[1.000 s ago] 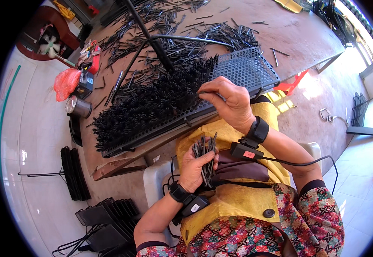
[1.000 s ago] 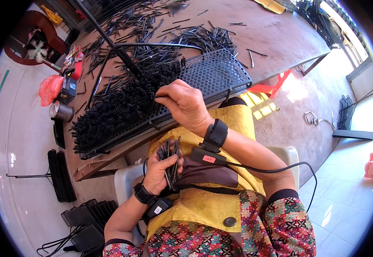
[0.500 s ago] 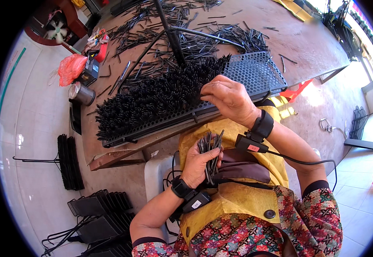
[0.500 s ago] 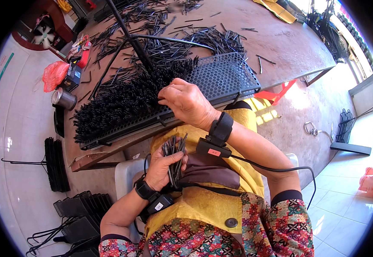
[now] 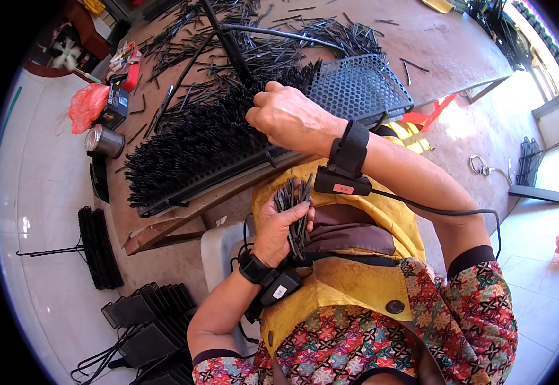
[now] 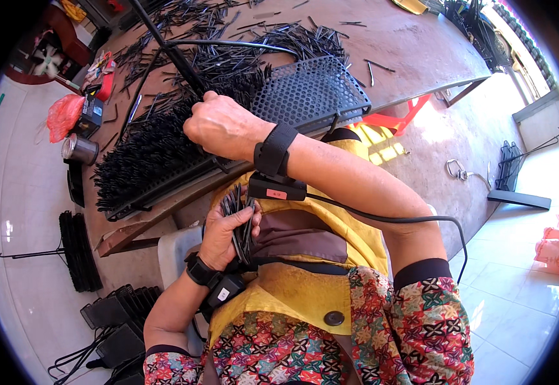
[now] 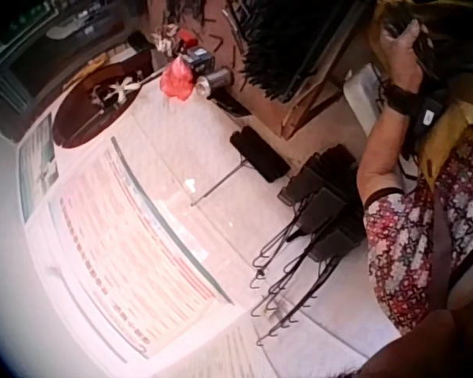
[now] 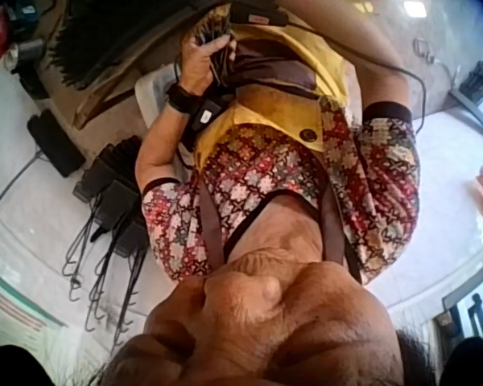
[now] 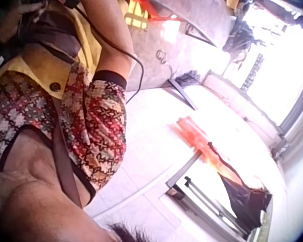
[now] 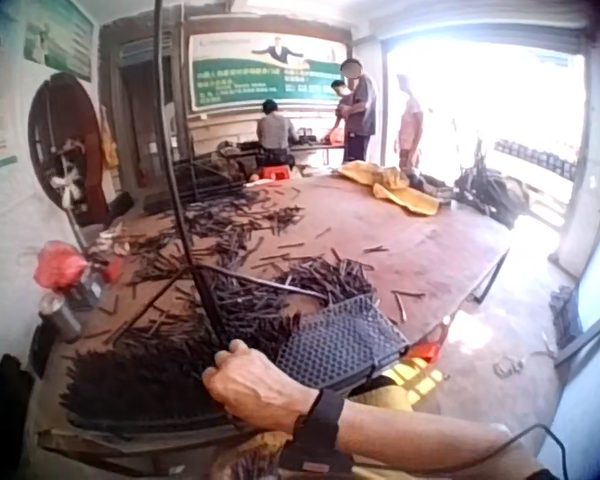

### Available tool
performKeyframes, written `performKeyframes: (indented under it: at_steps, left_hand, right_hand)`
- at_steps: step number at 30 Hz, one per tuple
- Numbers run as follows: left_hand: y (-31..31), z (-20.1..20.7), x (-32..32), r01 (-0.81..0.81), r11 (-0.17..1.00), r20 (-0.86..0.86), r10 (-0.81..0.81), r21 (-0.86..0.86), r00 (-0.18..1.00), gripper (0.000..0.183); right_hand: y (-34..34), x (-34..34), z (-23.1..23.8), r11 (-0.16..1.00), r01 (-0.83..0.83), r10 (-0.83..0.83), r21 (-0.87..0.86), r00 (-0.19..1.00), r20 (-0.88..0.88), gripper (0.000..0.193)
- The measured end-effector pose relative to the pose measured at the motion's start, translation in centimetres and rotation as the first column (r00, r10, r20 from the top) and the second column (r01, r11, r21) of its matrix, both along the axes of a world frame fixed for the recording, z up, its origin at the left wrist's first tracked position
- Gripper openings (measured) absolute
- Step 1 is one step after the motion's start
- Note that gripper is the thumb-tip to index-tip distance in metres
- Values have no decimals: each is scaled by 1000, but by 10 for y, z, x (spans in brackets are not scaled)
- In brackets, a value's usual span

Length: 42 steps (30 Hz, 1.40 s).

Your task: The person picks up thin metal strips from a pile on a table and inserts them one by one into the holes of a perforated metal grate.

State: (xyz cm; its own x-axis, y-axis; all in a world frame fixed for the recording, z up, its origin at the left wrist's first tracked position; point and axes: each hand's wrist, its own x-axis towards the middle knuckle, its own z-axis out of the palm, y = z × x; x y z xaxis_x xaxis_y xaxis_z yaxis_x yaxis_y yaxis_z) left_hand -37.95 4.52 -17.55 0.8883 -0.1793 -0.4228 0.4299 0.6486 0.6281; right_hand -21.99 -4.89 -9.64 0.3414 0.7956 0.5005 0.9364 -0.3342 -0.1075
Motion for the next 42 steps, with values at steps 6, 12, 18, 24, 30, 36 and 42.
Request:
performKeyframes:
  at_steps: [6,12,18,24,30,36,42]
  left_hand:
    - [-1,-4,0,8,1000,18,-8,-2,1000,42]
    - [-2,-1,0,-9,1000,54,9,9,998,39]
    - [-10,9,-1,-45,998,121,38,50,992,37]
    - [-12,4,-5,-6,990,177,-20,142,984,32]
    - [-14,3,-10,68,981,134,-93,180,987,27]
    - [-16,5,-14,175,972,142,-197,156,970,29]
    - [-18,12,-15,204,965,169,-232,167,958,28]
  right_hand:
    - [-2,-7,-2,996,-32,33,-81,999,16,13]
    - [-15,-14,-4,986,24,-21,163,1000,-21,23]
    - [-66,-50,-31,951,264,-70,162,692,-718,25]
    - [-73,-78,-61,873,417,121,254,319,-940,23]
    - [-72,-87,-69,888,361,178,285,300,-937,23]
    - [-83,-94,-65,952,265,51,155,363,-930,22]
    - [-86,-91,-40,936,289,53,201,449,-892,20]
